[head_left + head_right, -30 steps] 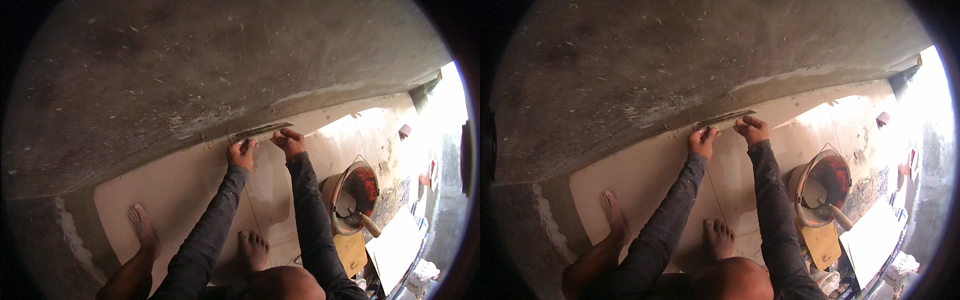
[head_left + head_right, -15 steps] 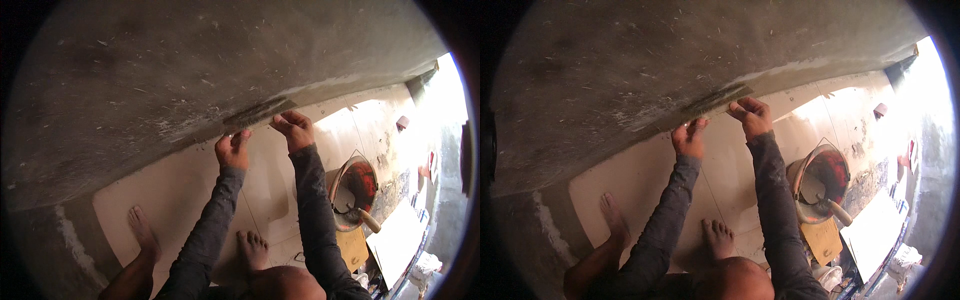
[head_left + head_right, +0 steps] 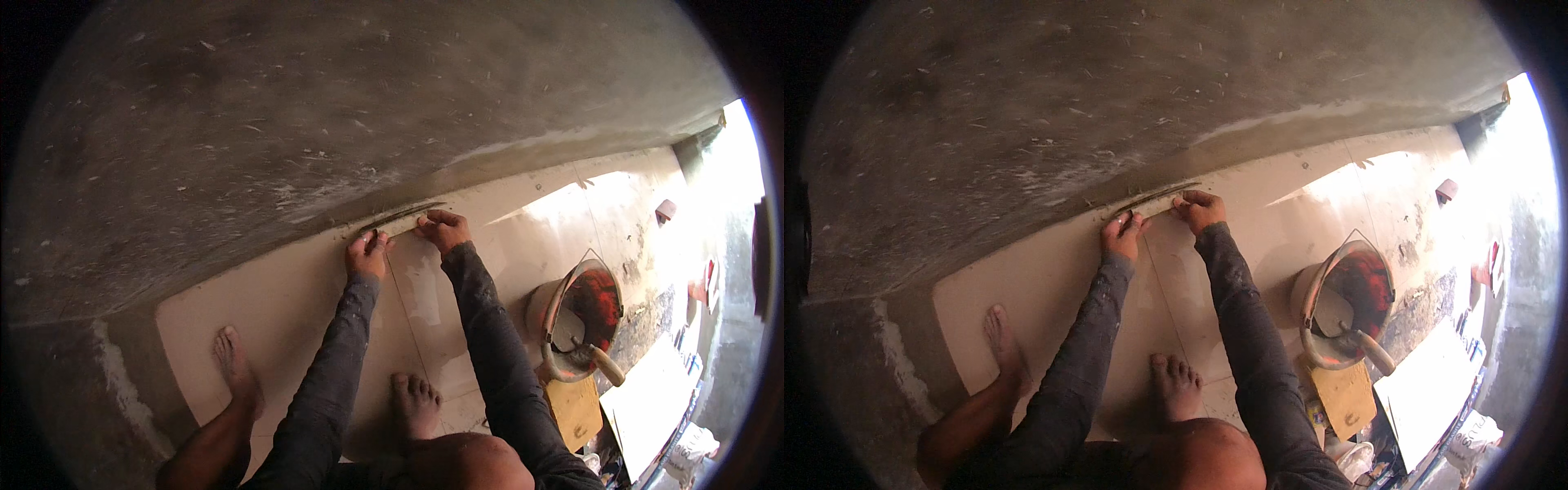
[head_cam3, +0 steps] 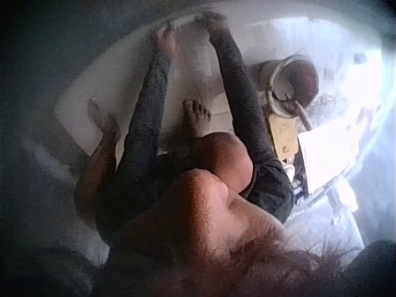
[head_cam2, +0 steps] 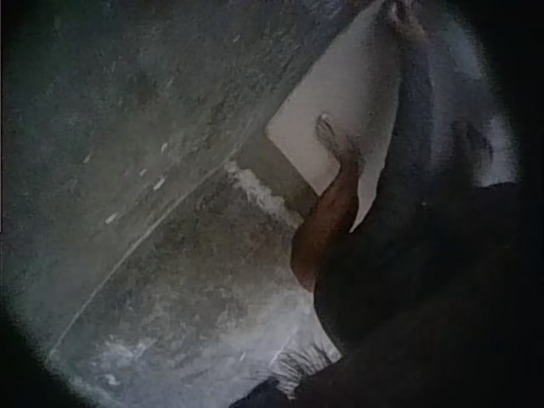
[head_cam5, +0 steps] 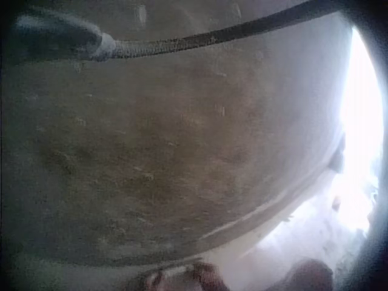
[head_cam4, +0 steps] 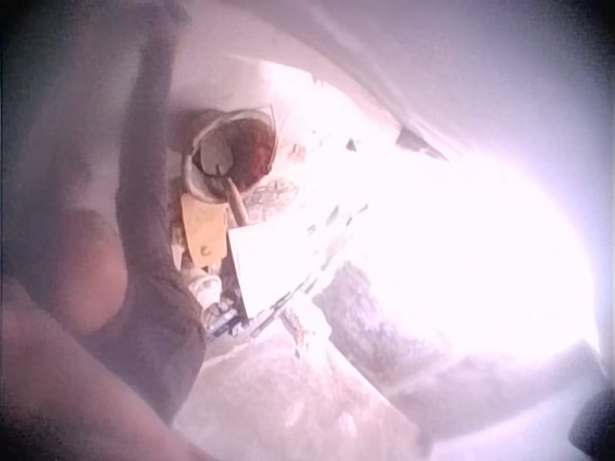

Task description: The person applies plaster to a wall using a trowel and a bucket of plaster. They repeatedly scoop plaster from the bucket and smooth it onto the wall surface.

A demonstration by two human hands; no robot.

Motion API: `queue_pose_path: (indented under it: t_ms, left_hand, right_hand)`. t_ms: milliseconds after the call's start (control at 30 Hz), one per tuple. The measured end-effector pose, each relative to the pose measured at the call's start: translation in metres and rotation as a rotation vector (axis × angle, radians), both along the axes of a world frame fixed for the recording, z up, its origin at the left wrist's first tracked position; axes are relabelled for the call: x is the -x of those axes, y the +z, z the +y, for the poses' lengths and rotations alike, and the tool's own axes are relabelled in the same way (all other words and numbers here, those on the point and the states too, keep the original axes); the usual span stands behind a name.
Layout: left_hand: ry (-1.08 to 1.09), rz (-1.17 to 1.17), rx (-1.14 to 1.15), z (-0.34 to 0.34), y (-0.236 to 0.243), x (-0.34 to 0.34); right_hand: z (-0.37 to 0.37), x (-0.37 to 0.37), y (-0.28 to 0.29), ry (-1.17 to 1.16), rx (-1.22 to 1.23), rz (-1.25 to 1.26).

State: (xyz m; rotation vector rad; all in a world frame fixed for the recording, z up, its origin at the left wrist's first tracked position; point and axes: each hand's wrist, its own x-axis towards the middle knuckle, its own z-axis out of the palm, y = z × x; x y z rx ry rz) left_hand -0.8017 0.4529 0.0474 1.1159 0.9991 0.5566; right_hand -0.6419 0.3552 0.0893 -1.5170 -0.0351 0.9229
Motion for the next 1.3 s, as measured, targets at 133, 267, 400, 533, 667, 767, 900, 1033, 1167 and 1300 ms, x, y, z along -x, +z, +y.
queue_pose_path:
  t_ms: [133, 267, 400, 533, 667, 767, 900, 1033, 1167, 1300]
  left_hand:
    - [-0.029, 0.312, -0.287, 0.019, 0.014, -0.009]
    - [-0.012, 0.026, -0.114, 0.020, 0.069, -0.003]
    - [0.003, -0.264, -0.324, 0.002, 0.106, 0.021]
    - [-0.076, 0.101, -0.198, 0.000, 0.101, 0.031]
    - [-0.030, 0.164, -0.226, 0.020, 0.108, 0.026]
    - [0.062, -0.032, -0.132, 0.032, 0.136, 0.035]
    - [0.021, -0.265, -0.334, 0.010, 0.152, 0.055]
    - [-0.110, 0.087, -0.184, 0.009, 0.112, 0.051]
    - [-0.090, 0.003, -0.005, 0.012, 0.062, 0.043]
    - [-0.052, 0.003, 0.008, 0.020, 0.041, 0.025]
  right_hand:
    - [0.022, -0.009, 0.002, 0.032, 0.065, -0.020]
    - [0.021, -0.001, 0.043, -0.011, -0.196, 0.026]
    - [-0.004, 0.010, 0.085, 0.054, -0.239, -0.092]
    - [0.000, 0.026, 0.081, 0.047, -0.197, 0.005]
    - [0.028, 0.031, 0.077, -0.010, -0.064, 0.048]
    - [0.031, 0.032, 0.101, 0.090, -0.292, 0.021]
    - [0.002, 0.039, 0.121, 0.121, -0.304, -0.068]
    - [-0.001, 0.045, 0.085, 0.075, -0.246, -0.038]
    - [0.004, 0.038, 0.037, -0.013, -0.101, 0.048]
    - [0.013, 0.026, 0.026, -0.019, -0.134, 0.054]
